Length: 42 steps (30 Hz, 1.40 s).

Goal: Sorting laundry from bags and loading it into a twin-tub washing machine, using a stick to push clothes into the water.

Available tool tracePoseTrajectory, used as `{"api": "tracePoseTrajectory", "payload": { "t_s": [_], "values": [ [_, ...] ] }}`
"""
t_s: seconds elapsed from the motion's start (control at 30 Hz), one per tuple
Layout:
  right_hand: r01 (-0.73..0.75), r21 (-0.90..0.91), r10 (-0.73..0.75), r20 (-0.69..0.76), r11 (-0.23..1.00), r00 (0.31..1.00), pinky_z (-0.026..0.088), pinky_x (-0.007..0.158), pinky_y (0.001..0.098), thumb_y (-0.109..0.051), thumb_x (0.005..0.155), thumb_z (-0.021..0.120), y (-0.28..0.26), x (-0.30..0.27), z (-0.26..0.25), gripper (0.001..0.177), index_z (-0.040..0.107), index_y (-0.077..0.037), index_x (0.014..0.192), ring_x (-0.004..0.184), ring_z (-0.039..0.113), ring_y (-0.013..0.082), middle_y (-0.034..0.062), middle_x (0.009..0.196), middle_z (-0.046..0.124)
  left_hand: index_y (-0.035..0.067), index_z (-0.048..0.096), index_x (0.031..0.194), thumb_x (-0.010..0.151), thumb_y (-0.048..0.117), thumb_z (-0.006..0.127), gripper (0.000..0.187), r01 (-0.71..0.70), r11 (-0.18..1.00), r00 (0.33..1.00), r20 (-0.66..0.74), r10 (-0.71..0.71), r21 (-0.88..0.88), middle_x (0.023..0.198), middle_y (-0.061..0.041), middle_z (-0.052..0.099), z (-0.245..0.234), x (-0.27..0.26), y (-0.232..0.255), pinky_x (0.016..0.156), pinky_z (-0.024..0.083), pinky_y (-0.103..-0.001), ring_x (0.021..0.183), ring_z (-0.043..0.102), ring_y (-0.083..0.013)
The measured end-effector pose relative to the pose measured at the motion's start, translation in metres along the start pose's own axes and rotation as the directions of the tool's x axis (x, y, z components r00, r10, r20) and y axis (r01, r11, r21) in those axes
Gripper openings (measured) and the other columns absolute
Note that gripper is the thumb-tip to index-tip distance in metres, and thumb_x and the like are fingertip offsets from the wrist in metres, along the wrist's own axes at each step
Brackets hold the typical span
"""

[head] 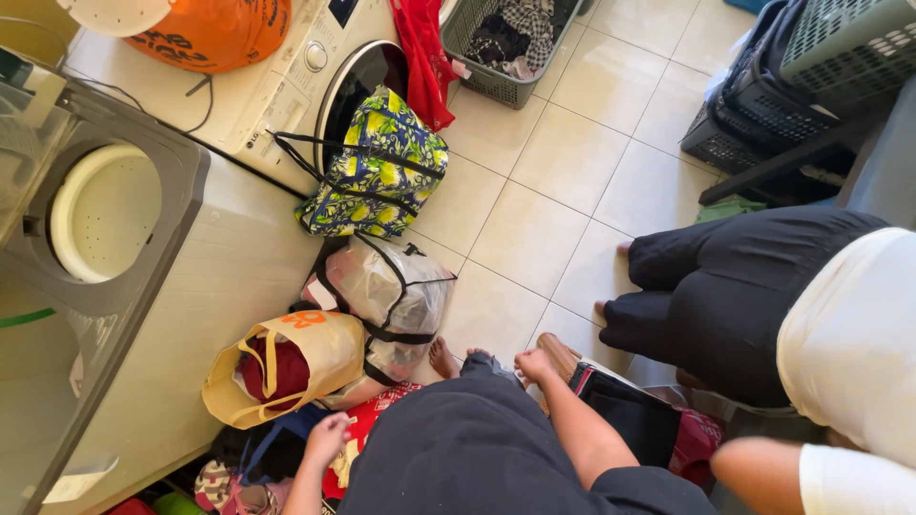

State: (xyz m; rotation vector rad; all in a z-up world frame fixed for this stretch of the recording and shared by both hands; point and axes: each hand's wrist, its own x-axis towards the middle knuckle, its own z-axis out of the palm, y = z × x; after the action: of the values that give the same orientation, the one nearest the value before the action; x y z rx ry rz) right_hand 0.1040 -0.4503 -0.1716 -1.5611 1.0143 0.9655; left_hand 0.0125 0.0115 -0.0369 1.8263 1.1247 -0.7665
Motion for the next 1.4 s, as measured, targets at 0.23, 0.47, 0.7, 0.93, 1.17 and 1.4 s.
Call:
{"api": "tracePoseTrajectory", "payload": {
  "t_s": [0.23,0.47,0.7,0.93,1.17,1.4],
  "values": [
    [-0.018,-0.178,0.020,0.012,0.984,1.000,0.049,0.044,0.0320,-0.017,0.080,0.057,0.017,-0.006,0.001,0.018,0.072,-0.007,0.080,0.064,0.062,0.0187,0.0091,0.087,0.076,0.014,0.062,0.136,0.100,0.033,0.053,0.043,-0.041,0.991,0.999,-0.001,0.041,0.124,0.123,-0.008,0.072,-0.002,-0.057,0.095,0.085,0.051,-0.033,0.106,0.071,-0.0183],
    [0.012,-0.080,-0.008,0.045,0.997,0.999,0.042,0.045,0.0279,-0.016,0.082,0.058,-0.012,-0.021,-0.002,0.005,0.061,-0.011,0.083,0.059,0.058,0.0155,0.0085,0.084,0.069,0.011,0.069,0.130,0.090,0.034,0.054,0.049,-0.032,0.982,0.997,0.071,0.019,0.185,0.082,-0.006,0.077,0.026,-0.010,-0.006,0.086,0.047,-0.028,0.083,0.071,-0.0134],
    [0.035,-0.170,-0.025,0.063,0.985,0.998,0.040,0.045,0.0278,-0.019,0.083,0.056,-0.013,0.001,-0.004,0.008,0.062,-0.015,0.080,0.061,0.060,0.0152,0.0062,0.085,0.070,0.007,0.076,0.113,0.089,0.020,0.058,0.032,0.125,0.991,0.992,0.014,-0.124,-0.056,0.087,-0.010,0.076,0.037,-0.001,-0.082,0.054,0.052,-0.028,0.073,0.074,-0.0179],
    [0.048,-0.329,-0.033,0.052,0.943,0.998,0.046,0.044,0.0310,-0.022,0.085,0.056,-0.022,0.017,0.009,0.012,0.061,-0.012,0.082,0.066,0.068,0.0189,0.0066,0.086,0.074,0.007,0.078,0.109,0.088,0.019,0.062,0.029,0.119,0.975,0.993,-0.006,-0.122,-0.185,0.082,-0.011,0.074,0.046,-0.006,-0.091,0.060,0.050,-0.029,0.072,0.068,-0.0180],
    [0.097,-0.370,-0.076,0.071,0.924,0.995,0.051,0.052,0.0293,-0.020,0.082,0.053,-0.062,-0.016,0.037,0.014,0.065,-0.015,0.086,0.067,0.067,0.0137,0.0012,0.086,0.075,0.004,0.069,0.125,0.097,0.021,0.057,0.035,0.183,0.937,0.983,0.041,-0.179,-0.296,0.106,-0.013,0.073,0.029,0.010,-0.107,0.065,0.056,-0.035,0.087,0.074,-0.0266],
    [0.120,-0.363,-0.096,0.085,0.924,0.992,0.051,0.054,0.0300,-0.018,0.085,0.053,-0.062,-0.037,0.048,0.015,0.066,-0.013,0.089,0.068,0.066,0.0153,0.0031,0.085,0.073,0.004,0.072,0.118,0.093,0.018,0.060,0.030,0.169,0.950,0.983,-0.028,-0.183,-0.261,0.105,-0.010,0.075,0.013,0.015,-0.094,0.067,0.054,-0.032,0.091,0.072,-0.0231]
  ]
}}
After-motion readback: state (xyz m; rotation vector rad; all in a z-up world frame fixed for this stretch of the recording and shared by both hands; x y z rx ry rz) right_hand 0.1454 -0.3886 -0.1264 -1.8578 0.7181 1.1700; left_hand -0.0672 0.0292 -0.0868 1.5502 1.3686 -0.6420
